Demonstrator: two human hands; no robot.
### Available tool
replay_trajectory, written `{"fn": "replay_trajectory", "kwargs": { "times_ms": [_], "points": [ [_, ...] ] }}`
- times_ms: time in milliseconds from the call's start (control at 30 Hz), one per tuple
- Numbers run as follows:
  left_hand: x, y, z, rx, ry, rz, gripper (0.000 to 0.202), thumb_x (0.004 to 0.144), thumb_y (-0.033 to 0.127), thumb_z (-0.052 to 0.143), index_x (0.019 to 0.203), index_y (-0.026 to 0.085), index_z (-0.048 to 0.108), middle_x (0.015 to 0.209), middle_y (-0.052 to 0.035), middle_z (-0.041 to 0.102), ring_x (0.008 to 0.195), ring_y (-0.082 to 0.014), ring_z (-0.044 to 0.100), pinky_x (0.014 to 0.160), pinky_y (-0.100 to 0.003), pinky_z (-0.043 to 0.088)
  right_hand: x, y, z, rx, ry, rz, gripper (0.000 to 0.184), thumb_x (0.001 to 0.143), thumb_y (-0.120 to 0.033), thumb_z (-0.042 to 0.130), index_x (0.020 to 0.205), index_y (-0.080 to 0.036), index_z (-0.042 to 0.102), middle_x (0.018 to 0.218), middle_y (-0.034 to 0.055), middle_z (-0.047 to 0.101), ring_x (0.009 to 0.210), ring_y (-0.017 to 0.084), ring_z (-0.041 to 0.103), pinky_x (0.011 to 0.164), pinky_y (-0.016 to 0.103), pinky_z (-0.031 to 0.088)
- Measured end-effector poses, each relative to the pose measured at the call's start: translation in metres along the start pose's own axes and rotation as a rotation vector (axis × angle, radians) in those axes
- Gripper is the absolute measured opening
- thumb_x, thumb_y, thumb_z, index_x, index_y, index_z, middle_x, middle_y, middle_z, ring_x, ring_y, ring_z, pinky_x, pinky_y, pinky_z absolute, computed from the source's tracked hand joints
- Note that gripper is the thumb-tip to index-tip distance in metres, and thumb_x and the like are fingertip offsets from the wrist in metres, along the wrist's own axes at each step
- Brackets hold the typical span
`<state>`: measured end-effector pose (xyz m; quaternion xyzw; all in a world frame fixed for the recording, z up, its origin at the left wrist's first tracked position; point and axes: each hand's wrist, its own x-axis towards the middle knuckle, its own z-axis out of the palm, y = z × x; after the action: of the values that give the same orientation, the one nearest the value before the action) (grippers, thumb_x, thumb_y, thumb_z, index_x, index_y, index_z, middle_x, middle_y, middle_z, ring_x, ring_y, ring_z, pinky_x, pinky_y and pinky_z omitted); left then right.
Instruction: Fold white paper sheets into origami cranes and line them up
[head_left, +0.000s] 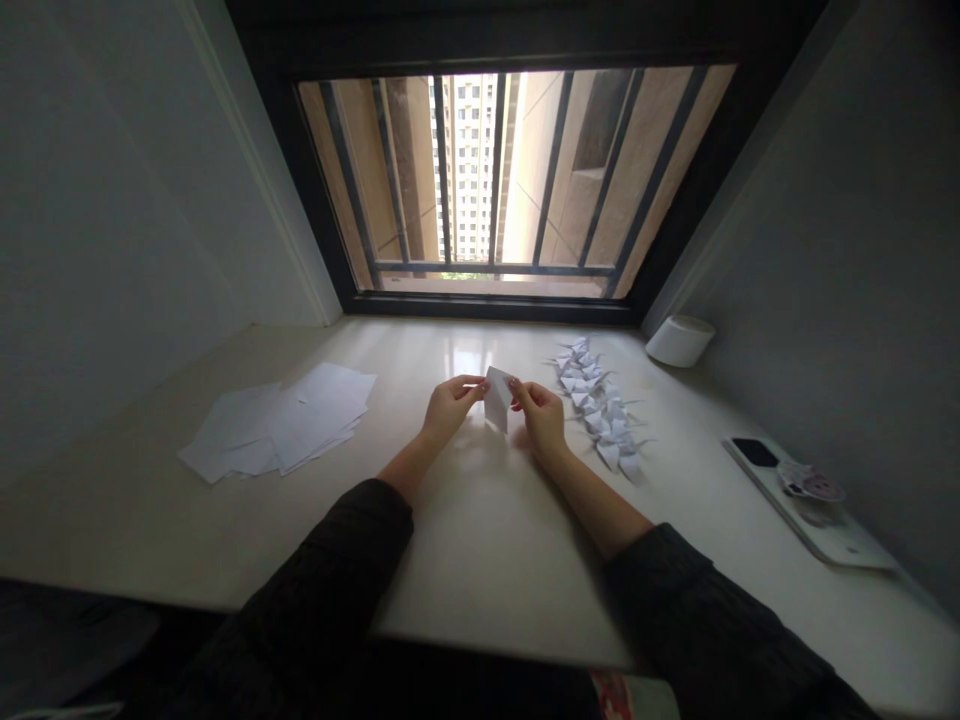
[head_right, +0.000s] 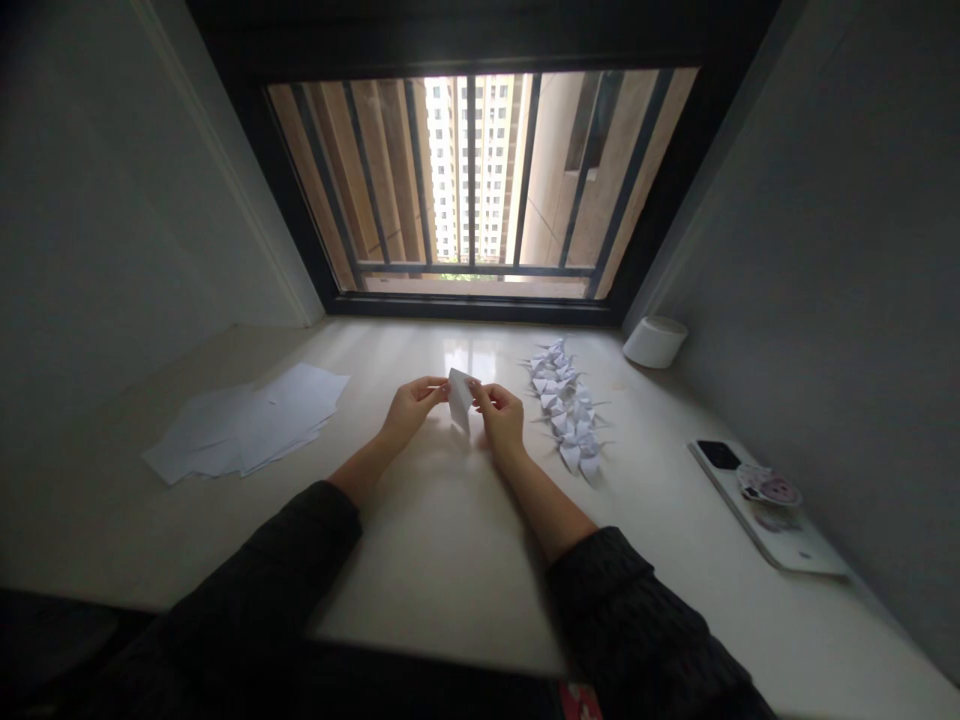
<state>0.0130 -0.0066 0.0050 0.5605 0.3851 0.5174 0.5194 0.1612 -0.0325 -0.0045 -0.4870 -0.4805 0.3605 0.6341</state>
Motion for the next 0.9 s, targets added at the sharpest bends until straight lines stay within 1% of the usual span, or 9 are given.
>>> {"fn": "replay_trajectory", "kwargs": {
  "times_ms": [100,167,267,333,533,667,733,800,900],
  "points": [
    [-0.002,0.001,-0.001,-0.011,-0.021,-0.040,0.044,0.068,0.042,0.072,0.102,0.015,0.064,0.083,-0.0084,0.072,0.080,-0.0201,0.067,0.082,-0.036,0.049,-0.001,-0.002,-0.001,-0.007,0.063,-0.018,0.043,0.071,-0.058,0.061,0.054,-0.019,0.057,0.053,-0.0003,0.055,0.055,0.014,0.052,0.057,0.027,0.043],
    [-0.003,0.002,-0.001,-0.022,-0.020,-0.072,0.048,0.066,0.040,0.075,0.105,0.016,0.062,0.083,-0.0078,0.072,0.081,-0.0197,0.067,0.082,-0.035,0.048,-0.001,-0.004,-0.002,-0.030,0.116,-0.032,0.044,0.071,-0.059,0.061,0.054,-0.018,0.056,0.053,-0.0004,0.054,0.054,0.013,0.049,0.055,0.026,0.041],
    [-0.003,0.002,0.000,-0.021,-0.034,-0.098,0.043,0.063,0.040,0.077,0.096,0.015,0.063,0.084,-0.0078,0.072,0.080,-0.0189,0.065,0.080,-0.033,0.047,-0.003,-0.006,-0.003,-0.066,0.177,-0.054,0.045,0.071,-0.059,0.060,0.054,-0.018,0.055,0.052,-0.0012,0.052,0.052,0.011,0.046,0.052,0.024,0.038],
    [-0.002,0.002,0.001,-0.014,-0.048,-0.100,0.040,0.061,0.041,0.077,0.088,0.014,0.064,0.085,-0.0078,0.071,0.080,-0.0181,0.064,0.079,-0.032,0.045,-0.003,-0.007,-0.002,-0.072,0.185,-0.061,0.044,0.072,-0.058,0.061,0.055,-0.017,0.056,0.053,-0.0016,0.052,0.052,0.011,0.046,0.052,0.024,0.037],
    [-0.002,0.000,0.000,0.004,-0.026,-0.144,0.037,0.059,0.043,0.077,0.078,0.015,0.063,0.077,-0.0040,0.068,0.070,-0.0135,0.059,0.069,-0.027,0.041,-0.004,-0.005,-0.001,-0.085,0.159,-0.074,0.042,0.072,-0.056,0.062,0.055,-0.017,0.058,0.053,-0.0022,0.054,0.054,0.011,0.048,0.056,0.025,0.037],
    [-0.002,0.000,-0.001,0.025,-0.035,-0.155,0.036,0.061,0.045,0.075,0.074,0.015,0.060,0.075,-0.0023,0.066,0.069,-0.0123,0.057,0.067,-0.025,0.039,-0.003,-0.005,-0.001,-0.058,0.140,-0.068,0.043,0.072,-0.057,0.061,0.055,-0.017,0.058,0.054,-0.0014,0.055,0.056,0.012,0.050,0.057,0.025,0.039],
    [-0.001,-0.001,-0.002,0.022,-0.038,-0.170,0.037,0.062,0.047,0.074,0.075,0.015,0.059,0.076,-0.0027,0.066,0.070,-0.0124,0.058,0.067,-0.025,0.039,-0.002,-0.004,-0.001,-0.001,0.115,-0.035,0.046,0.074,-0.061,0.056,0.061,-0.017,0.063,0.058,0.0007,0.059,0.058,0.013,0.052,0.057,0.026,0.041],
    [0.000,-0.003,-0.003,-0.004,-0.041,-0.188,0.038,0.063,0.049,0.072,0.077,0.016,0.059,0.077,-0.0030,0.066,0.070,-0.0123,0.058,0.068,-0.025,0.039,0.000,0.000,0.000,0.055,0.074,0.025,0.051,0.077,-0.064,0.049,0.073,-0.017,0.069,0.065,0.0028,0.062,0.058,0.013,0.053,0.054,0.026,0.041],
    [0.002,-0.005,-0.006,-0.057,-0.045,-0.208,0.039,0.062,0.049,0.073,0.078,0.016,0.059,0.076,-0.0031,0.065,0.070,-0.0121,0.058,0.067,-0.025,0.038,0.002,0.007,0.002,0.041,-0.047,0.089,0.048,0.073,-0.063,0.054,0.079,-0.018,0.070,0.068,0.0022,0.062,0.056,0.012,0.051,0.052,0.025,0.041]
  ]
}}
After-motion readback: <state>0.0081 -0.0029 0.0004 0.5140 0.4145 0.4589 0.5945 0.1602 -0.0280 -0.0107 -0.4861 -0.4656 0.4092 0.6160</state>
